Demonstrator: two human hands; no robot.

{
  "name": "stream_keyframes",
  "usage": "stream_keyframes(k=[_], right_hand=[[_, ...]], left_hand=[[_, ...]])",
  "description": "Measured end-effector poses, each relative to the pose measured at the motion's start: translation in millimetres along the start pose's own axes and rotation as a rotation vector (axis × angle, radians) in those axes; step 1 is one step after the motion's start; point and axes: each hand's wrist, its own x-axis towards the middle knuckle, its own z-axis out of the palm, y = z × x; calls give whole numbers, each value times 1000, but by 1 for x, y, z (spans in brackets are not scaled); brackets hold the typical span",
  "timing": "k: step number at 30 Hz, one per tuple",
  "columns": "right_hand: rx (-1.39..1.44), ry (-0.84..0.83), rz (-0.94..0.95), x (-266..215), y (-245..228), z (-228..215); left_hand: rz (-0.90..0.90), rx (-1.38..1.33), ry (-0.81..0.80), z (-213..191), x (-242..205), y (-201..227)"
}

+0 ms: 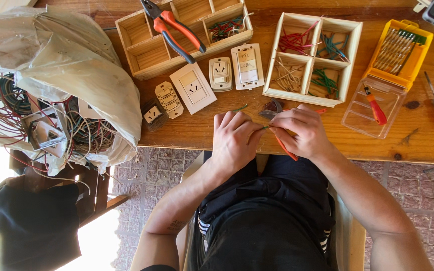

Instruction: The person strips the insulation from green and red electrical wires using wire cutters, then places the stripped pieces into a compartmentalized wooden box. The person repeats this process for multiple wires throughout the clip.

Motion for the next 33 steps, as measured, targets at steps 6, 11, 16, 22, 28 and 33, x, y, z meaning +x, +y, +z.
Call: stream_keyframes(k=[6,11,16,22,28,33], right_hand=[[-9,62,-8,-11,-6,-15],[16,108,4,-14,-17,-22],[-147,158,-81,-26,-19,-29],[-90,173,-3,-40,-19,-31],[-128,163,-26,-44,-16,-39],[-143,165,-19,-47,-13,-42]], left_hand=[[-51,-180,-130,6,4,6],[-16,-168,-146,9,10,11],[-40,-195,-230,13,11,20],[-56,-231,-284,31,8,16],[-61,-137,-296,24,20,33],[-96,-293,-371,52,10,15]])
